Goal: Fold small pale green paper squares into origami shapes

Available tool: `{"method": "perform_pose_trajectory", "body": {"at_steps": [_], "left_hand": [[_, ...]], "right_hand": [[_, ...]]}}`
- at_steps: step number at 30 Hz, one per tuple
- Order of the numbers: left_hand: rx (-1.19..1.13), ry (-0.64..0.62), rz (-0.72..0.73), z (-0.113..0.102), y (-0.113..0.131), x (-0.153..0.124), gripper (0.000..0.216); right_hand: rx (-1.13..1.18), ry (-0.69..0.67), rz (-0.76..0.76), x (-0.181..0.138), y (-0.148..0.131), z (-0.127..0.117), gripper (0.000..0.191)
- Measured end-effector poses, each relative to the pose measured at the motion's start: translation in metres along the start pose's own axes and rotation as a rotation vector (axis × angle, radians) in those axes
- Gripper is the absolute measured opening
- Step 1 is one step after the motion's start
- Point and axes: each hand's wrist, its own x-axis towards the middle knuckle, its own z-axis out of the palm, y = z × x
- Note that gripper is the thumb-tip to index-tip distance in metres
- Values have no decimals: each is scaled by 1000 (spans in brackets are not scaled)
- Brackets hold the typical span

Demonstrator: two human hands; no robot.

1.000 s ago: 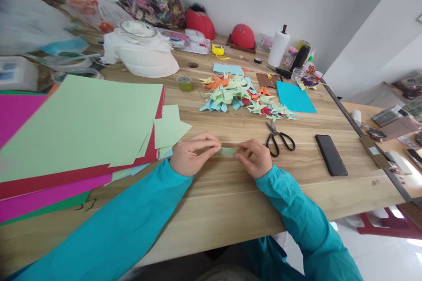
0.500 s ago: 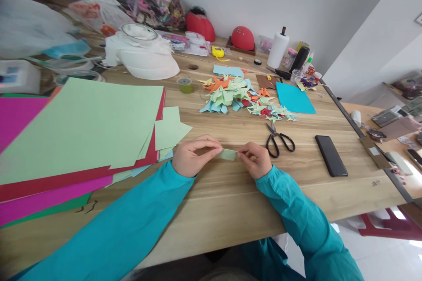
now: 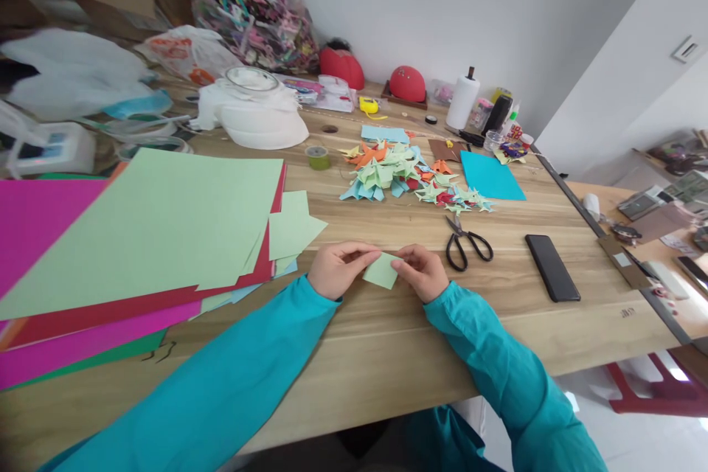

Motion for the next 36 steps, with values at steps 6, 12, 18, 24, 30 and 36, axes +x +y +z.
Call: {"method": "perform_pose_trajectory", "body": {"at_steps": [6,12,18,24,30,36], "left_hand": [[-62,80,-18,13,-2,1,26],[-107,60,-108,16,-3,9,30],[-50,41,-182,5,-10,13,42],[305,80,294,-2,-21,11,44],[496,16,629,3,-27,3,38],[265,5,315,6,-15,-1,26]], "right_hand": [[-90,75,-27,11,1,7,33],[47,190,-9,36,5,14,35],[124,194,17,45,10,22,37],[40,329,-2,38,11,16,38],[-257,376,-181,31,20,14,29],[-782,361,-625,20,12,13,18]]}}
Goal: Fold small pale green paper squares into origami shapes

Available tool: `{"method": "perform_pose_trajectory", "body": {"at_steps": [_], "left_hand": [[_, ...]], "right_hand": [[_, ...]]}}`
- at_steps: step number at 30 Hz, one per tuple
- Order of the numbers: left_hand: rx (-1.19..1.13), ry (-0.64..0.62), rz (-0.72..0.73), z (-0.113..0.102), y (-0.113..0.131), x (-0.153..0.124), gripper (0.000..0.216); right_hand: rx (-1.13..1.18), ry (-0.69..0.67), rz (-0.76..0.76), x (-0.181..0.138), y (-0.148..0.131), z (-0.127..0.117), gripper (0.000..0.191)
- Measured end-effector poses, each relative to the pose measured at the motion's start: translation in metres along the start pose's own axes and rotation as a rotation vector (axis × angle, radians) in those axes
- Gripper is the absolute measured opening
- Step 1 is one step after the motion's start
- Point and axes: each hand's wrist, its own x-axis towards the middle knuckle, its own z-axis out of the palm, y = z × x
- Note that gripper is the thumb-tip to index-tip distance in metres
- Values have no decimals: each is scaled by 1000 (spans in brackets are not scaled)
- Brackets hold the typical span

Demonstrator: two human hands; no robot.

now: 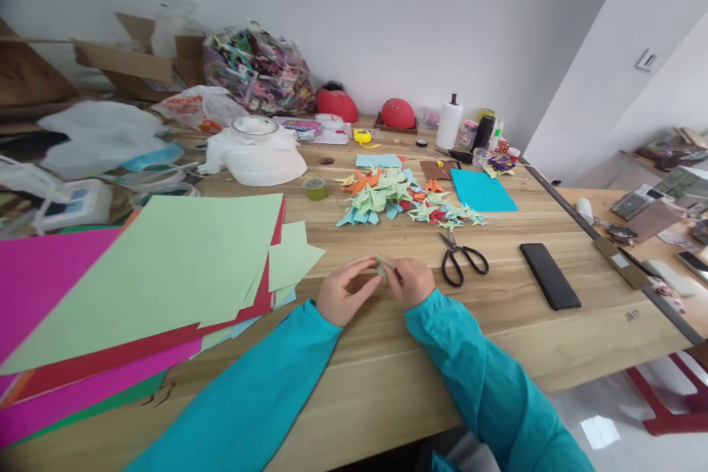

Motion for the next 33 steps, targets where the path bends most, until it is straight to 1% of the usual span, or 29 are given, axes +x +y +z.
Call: {"method": "perform_pose_trajectory", "body": {"at_steps": [2,4,7,11,13,16,21,27,33], "left_hand": [[-168,-19,-176,-1,4,4,23],[-318,-29,-315,-2,6,7,23],[-448,-15,-412,-3,6,9,24],[-539,-25,-455,-5,5,9,23],[-588,-26,-475,-6,5,9,22],[-665,17,-510,-6,5,9,22],[-832,92,-583,-3,0,10,26],[-913,30,-633,-4,-5,10,29],[-952,47,-639,-3,-3,7,25]], "right_hand": [[-58,-17,-138,1,-3,-3,16],[-80,-37,-207,2,-6,-4,15],[-62,-62,-242,1,-8,-3,12],[-14,-76,-236,0,-10,-2,9],[35,-99,-223,0,-11,-3,12],[126,-150,-210,2,-13,-7,24],[233,-180,-141,4,-13,-10,23],[304,-187,-45,4,-7,-5,24],[370,-241,79,5,-9,-10,29]]}}
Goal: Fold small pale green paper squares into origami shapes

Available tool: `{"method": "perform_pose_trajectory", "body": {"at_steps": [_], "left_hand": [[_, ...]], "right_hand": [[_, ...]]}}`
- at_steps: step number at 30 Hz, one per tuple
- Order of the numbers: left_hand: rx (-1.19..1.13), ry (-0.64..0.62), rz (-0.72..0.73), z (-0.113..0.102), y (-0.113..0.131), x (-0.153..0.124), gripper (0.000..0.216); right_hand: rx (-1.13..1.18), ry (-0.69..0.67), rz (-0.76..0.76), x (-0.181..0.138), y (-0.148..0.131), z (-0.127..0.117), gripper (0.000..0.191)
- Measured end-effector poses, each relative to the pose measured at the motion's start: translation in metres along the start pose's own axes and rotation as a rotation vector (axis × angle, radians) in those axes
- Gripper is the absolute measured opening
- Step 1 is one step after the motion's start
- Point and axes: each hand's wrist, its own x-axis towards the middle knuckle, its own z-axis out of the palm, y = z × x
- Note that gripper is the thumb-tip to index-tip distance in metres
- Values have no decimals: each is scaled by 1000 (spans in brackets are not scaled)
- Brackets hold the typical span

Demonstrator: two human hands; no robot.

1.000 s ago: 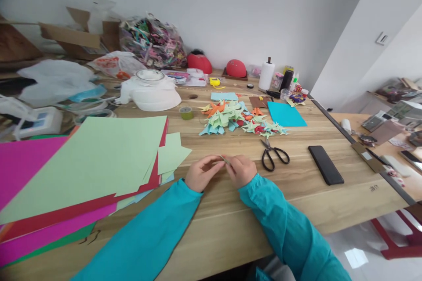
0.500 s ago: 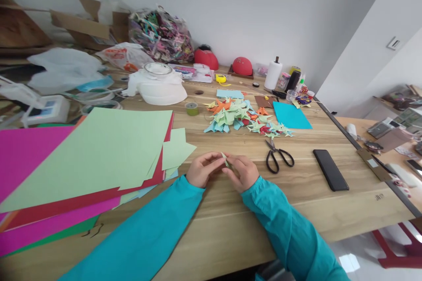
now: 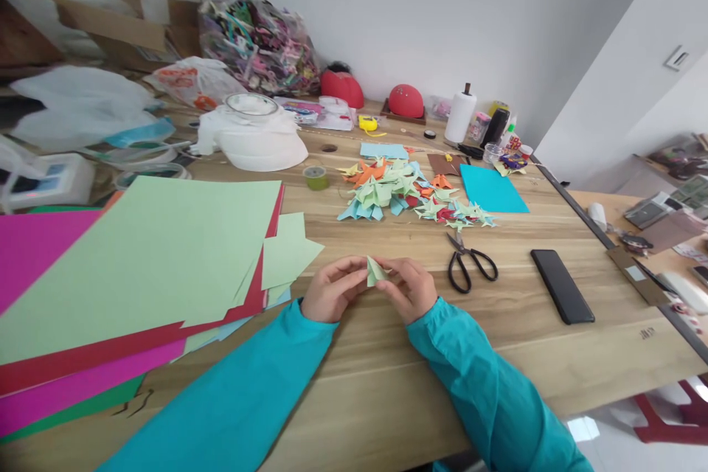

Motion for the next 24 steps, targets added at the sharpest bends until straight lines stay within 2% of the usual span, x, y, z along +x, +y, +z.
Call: {"method": "perform_pose_trajectory", "body": {"at_steps": [2,6,9,13,19,21,24], "left_hand": [[-7,-23,5,-2,-1,1,25],[39,-69,35,-7,-3,3,41],[133,-35,43,-9,-6,5,37],[199,13,7,-6,-5,3,39],[241,-64,4,1,5,-3,64],[248,-75,-15,2,7,-5,59],[330,-66,-26,4,7,-7,36]], "right_hand": [[21,10,47,-1,-1,-1,28],[-9,123,120,-3,3,2,24],[-15,168,188,-4,9,6,22],[179,213,319,-2,16,10,23],[403,247,459,4,20,6,28],[418,241,454,5,22,5,27],[390,258,413,5,21,4,23]]}}
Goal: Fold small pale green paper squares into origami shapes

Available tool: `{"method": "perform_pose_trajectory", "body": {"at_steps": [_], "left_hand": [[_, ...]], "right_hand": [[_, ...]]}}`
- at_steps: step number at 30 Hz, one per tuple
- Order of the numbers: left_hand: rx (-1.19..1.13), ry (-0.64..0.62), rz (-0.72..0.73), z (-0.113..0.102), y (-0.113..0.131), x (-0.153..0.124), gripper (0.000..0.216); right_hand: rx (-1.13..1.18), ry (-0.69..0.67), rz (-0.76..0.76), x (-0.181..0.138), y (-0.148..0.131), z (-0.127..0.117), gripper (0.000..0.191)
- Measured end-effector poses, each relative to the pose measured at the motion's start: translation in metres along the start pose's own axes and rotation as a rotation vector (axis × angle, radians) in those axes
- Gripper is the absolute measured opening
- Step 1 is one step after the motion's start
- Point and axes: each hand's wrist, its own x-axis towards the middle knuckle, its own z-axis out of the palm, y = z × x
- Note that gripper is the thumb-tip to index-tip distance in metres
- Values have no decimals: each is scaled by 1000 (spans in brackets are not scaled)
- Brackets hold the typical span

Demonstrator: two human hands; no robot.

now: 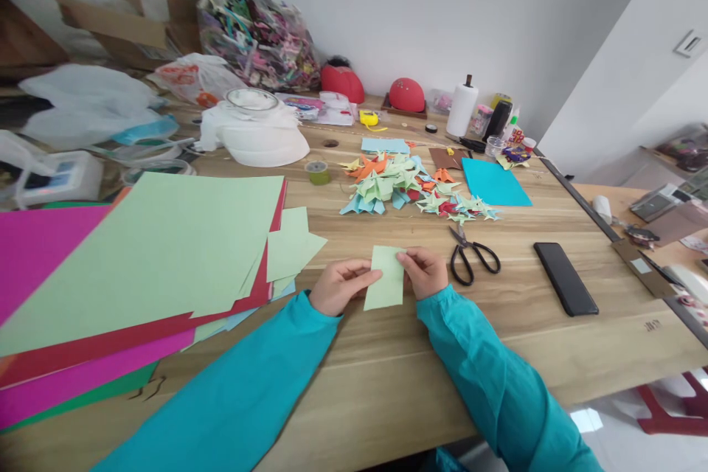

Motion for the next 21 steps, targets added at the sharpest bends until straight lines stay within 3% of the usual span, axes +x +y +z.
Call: {"method": "perform_pose_trajectory", "body": {"at_steps": [4,8,11,15,21], "left_hand": [[28,203,91,-2,-4,5,24],[-119,315,57,-5,-11,10,34],[-156,286,16,-2,-12,9,37],[-144,258,16,3,-8,3,36],[-131,216,66,6,0,-1,30]], "right_hand": [[-120,27,-205,-10,-12,1,36],[-338,-244,-425,-21,-21,7,47],[-432,-277,-505,-22,-16,11,34],[-459,-199,-522,-19,-11,11,16],[-390,-81,-435,-14,-14,7,12]]}}
